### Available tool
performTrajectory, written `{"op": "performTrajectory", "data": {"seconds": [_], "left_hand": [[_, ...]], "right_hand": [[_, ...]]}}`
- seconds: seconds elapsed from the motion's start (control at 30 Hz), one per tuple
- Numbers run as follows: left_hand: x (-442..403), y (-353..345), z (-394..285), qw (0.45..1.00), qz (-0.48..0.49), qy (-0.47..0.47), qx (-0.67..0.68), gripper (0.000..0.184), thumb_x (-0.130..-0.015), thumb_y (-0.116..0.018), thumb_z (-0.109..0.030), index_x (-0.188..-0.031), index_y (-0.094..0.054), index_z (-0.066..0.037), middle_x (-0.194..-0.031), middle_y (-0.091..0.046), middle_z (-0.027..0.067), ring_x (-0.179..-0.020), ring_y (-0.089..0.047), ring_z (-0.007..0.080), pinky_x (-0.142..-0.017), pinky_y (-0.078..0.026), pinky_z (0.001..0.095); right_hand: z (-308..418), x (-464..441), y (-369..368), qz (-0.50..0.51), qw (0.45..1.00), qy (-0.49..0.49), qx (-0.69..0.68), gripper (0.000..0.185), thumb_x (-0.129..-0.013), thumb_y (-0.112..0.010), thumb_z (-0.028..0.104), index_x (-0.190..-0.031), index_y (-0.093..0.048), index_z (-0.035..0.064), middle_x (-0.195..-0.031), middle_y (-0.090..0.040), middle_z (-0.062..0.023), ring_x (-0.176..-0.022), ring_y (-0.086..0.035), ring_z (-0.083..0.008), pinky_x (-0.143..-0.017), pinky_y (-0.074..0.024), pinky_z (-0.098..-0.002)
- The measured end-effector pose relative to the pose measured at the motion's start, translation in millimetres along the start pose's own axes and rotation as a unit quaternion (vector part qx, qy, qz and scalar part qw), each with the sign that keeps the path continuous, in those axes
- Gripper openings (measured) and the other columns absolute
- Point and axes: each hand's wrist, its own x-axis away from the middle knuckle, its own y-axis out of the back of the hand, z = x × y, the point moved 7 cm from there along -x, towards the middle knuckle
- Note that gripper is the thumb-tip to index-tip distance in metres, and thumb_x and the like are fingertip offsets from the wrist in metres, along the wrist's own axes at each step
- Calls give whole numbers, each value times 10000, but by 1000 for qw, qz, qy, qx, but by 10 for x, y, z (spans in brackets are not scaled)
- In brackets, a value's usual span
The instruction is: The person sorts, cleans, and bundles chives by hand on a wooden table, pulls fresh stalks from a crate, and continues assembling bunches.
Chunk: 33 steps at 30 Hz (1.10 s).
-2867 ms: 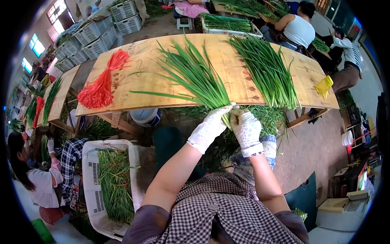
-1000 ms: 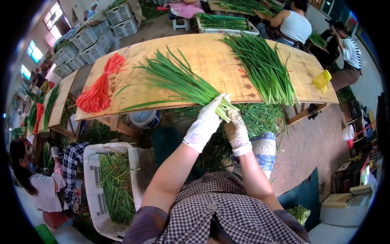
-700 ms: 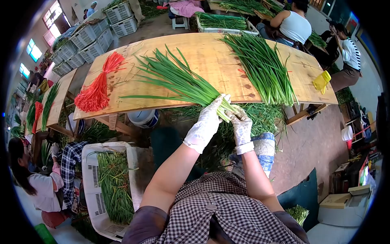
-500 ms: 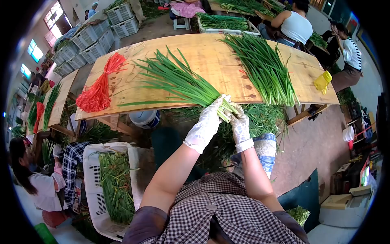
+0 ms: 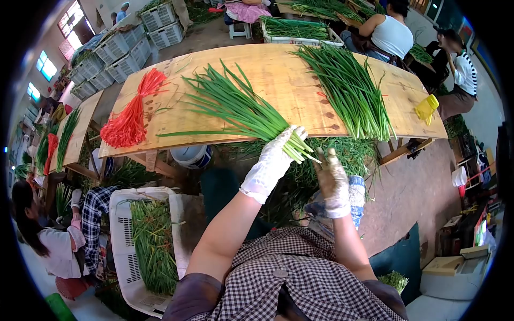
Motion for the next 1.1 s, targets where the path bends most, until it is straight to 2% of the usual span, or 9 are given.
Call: {"op": "performTrajectory", "data": {"seconds": [0.17, 0.23, 0.33, 0.4, 0.5, 0.63, 0.87, 1.0, 1.1], "left_hand": [[-10, 52, -41, 996, -22, -17, 82, 253, -921, -514, -127, -1149, -497, -16, -1041, -558, 134, -1116, -521, 348, -873, -470, 558], [-8, 4, 25, 995, -17, -18, 92, 231, -902, -538, -90, -1122, -522, -19, -978, -585, 106, -1034, -559, 332, -857, -486, 525], [29, -20, 186, 997, -54, -30, 43, 251, -899, -549, -88, -1138, -524, -13, -995, -588, 111, -1055, -553, 330, -878, -487, 485], [72, -21, 170, 997, -60, -8, 47, 276, -894, -562, -77, -1156, -521, -4, -1057, -571, 134, -1108, -532, 344, -907, -481, 457], [110, -25, -37, 996, -25, -41, 69, 299, -903, -554, -82, -1188, -505, -8, -1170, -515, 137, -1190, -481, 370, -923, -466, 477], [84, 52, -83, 998, -22, -44, 40, 311, -915, -536, -95, -1207, -476, -10, -1187, -497, 135, -1200, -472, 373, -921, -451, 546], [96, -29, -22, 996, -59, -47, 45, 304, -930, -496, -81, -1220, -431, -18, -1201, -470, 144, -1218, -452, 379, -909, -442, 597], [69, -15, -12, 995, -64, -52, 55, 273, -933, -484, -71, -1195, -441, -10, -1171, -480, 149, -1208, -460, 382, -919, -440, 598], [54, -18, 5, 993, -82, -52, 68, 242, -936, -473, -64, -1169, -451, -5, -1144, -490, 154, -1190, -473, 384, -939, -431, 595]], "right_hand": [[-81, -111, 1041, -51, 999, 12, 3, 336, -936, -512, 235, -1200, -534, 28, -1276, -530, -99, -1289, -382, -272, -1092, -270, -464], [-122, -170, 568, -29, 981, 101, 166, 571, -972, -272, 462, -1372, -369, 65, -1428, -355, -105, -1359, -241, -280, -1150, -66, -504], [-123, -170, -455, -51, 981, 98, 162, 651, -939, -307, 577, -1347, -423, 83, -1376, -421, -90, -1284, -342, -233, -1067, -258, -405], [-271, -310, -461, -19, 997, 69, -11, 504, -984, -358, 432, -1264, -470, 28, -1300, -473, -82, -1207, -430, -184, -1066, -296, -342], [-20, -187, -370, -41, 959, 147, 240, 451, -998, -350, 375, -1235, -503, 24, -1230, -527, -62, -1114, -500, -196, -1002, -370, -334], [430, 226, -666, 23, 748, 360, 558, 172, -752, -677, -20, -902, -672, 64, -937, -651, -67, -928, -599, -210, -847, -471, -325], [330, 293, -917, 62, 486, 467, 736, 230, -643, -770, 139, -842, -661, 171, -869, -587, -9, -851, -586, -213, -789, -469, -374], [216, 199, -803, 49, 471, 473, 743, 208, -666, -737, 99, -831, -622, 154, -886, -578, -27, -864, -582, -218, -817, -454, -390], [181, 110, -707, 33, 578, 419, 700, 176, -710, -684, 35, -840, -585, 100, -891, -589, -72, -824, -587, -270, -764, -472, -385]]}}
